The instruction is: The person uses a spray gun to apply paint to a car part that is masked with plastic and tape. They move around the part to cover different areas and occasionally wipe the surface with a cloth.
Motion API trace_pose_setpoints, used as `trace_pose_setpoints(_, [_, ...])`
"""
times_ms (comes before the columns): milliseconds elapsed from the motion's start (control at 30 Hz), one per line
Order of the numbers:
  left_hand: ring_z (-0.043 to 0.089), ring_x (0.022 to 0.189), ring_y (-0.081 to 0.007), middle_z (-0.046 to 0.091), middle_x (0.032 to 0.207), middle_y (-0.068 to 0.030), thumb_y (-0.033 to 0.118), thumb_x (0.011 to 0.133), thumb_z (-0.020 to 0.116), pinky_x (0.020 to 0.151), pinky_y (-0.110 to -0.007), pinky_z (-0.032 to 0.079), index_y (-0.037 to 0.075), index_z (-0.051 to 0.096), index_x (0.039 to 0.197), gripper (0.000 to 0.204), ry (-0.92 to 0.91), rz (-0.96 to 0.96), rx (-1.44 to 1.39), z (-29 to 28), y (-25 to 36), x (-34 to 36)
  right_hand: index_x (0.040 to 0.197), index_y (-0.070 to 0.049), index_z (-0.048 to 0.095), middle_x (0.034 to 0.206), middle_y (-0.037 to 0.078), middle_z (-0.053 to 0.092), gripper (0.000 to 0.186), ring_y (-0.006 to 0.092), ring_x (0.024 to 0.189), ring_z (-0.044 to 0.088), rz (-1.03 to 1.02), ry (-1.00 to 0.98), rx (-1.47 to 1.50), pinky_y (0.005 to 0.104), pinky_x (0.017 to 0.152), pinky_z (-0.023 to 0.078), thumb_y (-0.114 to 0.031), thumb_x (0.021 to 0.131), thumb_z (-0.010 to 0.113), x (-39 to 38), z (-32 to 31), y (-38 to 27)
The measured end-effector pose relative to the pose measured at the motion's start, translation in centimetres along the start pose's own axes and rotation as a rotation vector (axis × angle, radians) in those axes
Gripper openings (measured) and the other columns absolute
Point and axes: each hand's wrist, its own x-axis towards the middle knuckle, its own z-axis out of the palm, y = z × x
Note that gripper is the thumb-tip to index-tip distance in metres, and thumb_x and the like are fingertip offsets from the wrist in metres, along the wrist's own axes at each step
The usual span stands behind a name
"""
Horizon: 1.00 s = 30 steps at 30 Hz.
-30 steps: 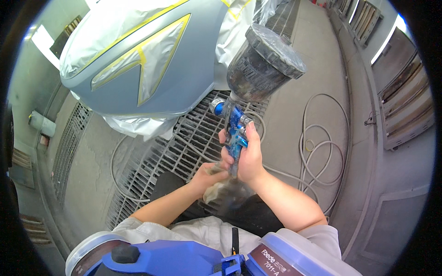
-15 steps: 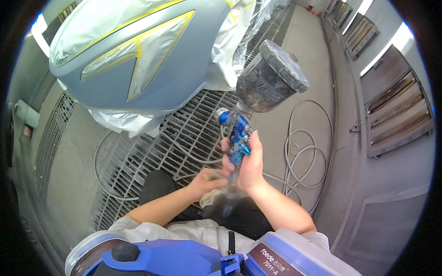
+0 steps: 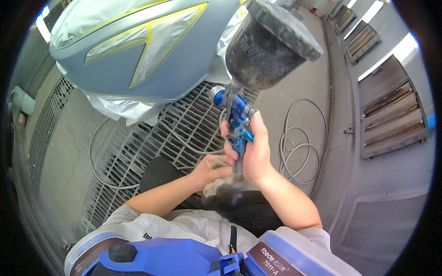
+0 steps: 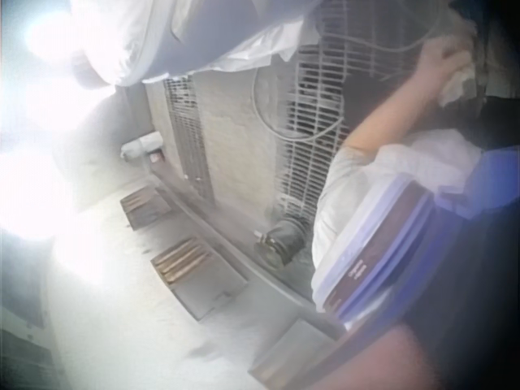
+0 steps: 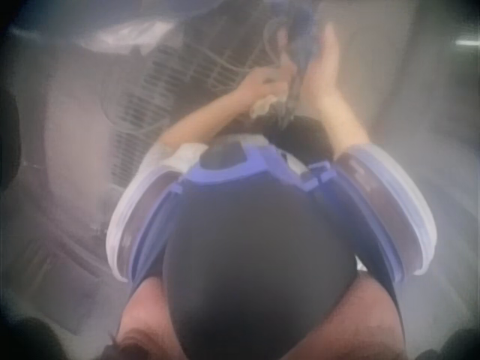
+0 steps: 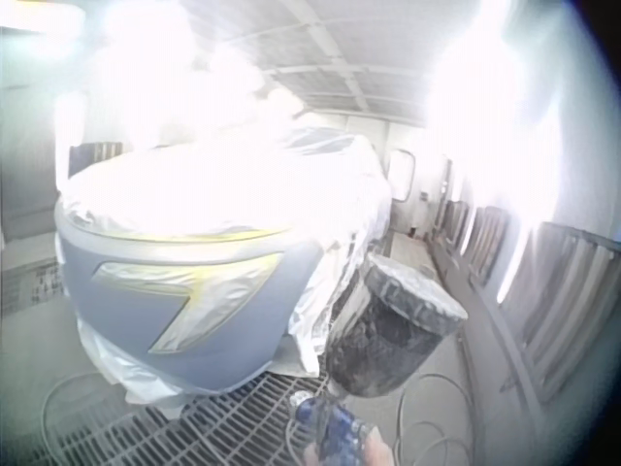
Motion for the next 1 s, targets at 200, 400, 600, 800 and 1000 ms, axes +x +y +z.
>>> trace_pose_setpoints(200, [0.072, 0.104, -0.0181, 0.078, 0.115, -0.0071, 0.022, 0.09, 0.085, 0.099, -0.037, 0.055, 0.004, 0.074, 0.12, 0.037, -0.412, 0.07, 0.603, 1.5, -2.1, 0.7, 0.118, -0.003, 0.058, 0.096, 0.008, 0.062, 0.076, 0.0105, 0.049, 0.042, -0.068, 0.035, -0.118, 0.0275, 0.042, 0.036, -0.073, 0.105, 0.03, 3.3, 3.9, -5.4])
trace_pose_setpoints(400, [0.072, 0.086, -0.0255, 0.076, 0.092, -0.0146, 0.036, 0.093, 0.08, 0.082, -0.04, 0.055, 0.005, 0.075, 0.106, 0.034, -0.332, -0.214, 0.871, -1.7, -8.4, 0.1, 0.119, -0.005, 0.06, 0.093, 0.006, 0.062, 0.071, 0.0085, 0.048, 0.041, -0.121, -0.039, -0.404, 0.0258, 0.039, 0.033, -0.07, 0.106, 0.035, 4.7, 5.4, -9.3])
trace_pose_setpoints(600, [0.073, 0.097, -0.0307, 0.077, 0.102, -0.0159, 0.035, 0.092, 0.08, 0.088, -0.041, 0.055, 0.008, 0.075, 0.111, 0.033, -0.212, -0.28, 1.038, -5.6, -9.6, -0.6, 0.113, -0.004, 0.06, 0.084, 0.007, 0.061, 0.067, 0.0087, 0.044, 0.039, -0.069, 0.077, -0.496, 0.0251, 0.037, 0.031, -0.065, 0.107, 0.033, 3.8, 4.5, -7.7])
trace_pose_setpoints(800, [0.067, 0.092, -0.0427, 0.071, 0.096, -0.0213, 0.039, 0.091, 0.077, 0.08, -0.048, 0.053, 0.006, 0.07, 0.095, 0.034, -0.252, -0.138, 1.105, -5.2, -9.4, -1.4, 0.109, -0.002, 0.058, 0.084, 0.008, 0.062, 0.071, 0.0086, 0.042, 0.037, 0.004, -0.058, -0.427, 0.0238, 0.035, 0.03, -0.067, 0.107, 0.029, 3.4, 2.9, -7.3])
trace_pose_setpoints(1000, [0.069, 0.086, -0.0393, 0.072, 0.088, -0.0189, 0.041, 0.093, 0.077, 0.079, -0.046, 0.054, 0.007, 0.072, 0.095, 0.035, -0.133, -0.285, 1.008, -8.1, -10.6, -2.5, 0.116, -0.003, 0.058, 0.086, 0.006, 0.062, 0.069, 0.0076, 0.045, 0.037, 0.041, -0.157, -0.508, 0.0256, 0.039, 0.032, -0.066, 0.107, 0.029, 4.6, 1.9, -3.7])
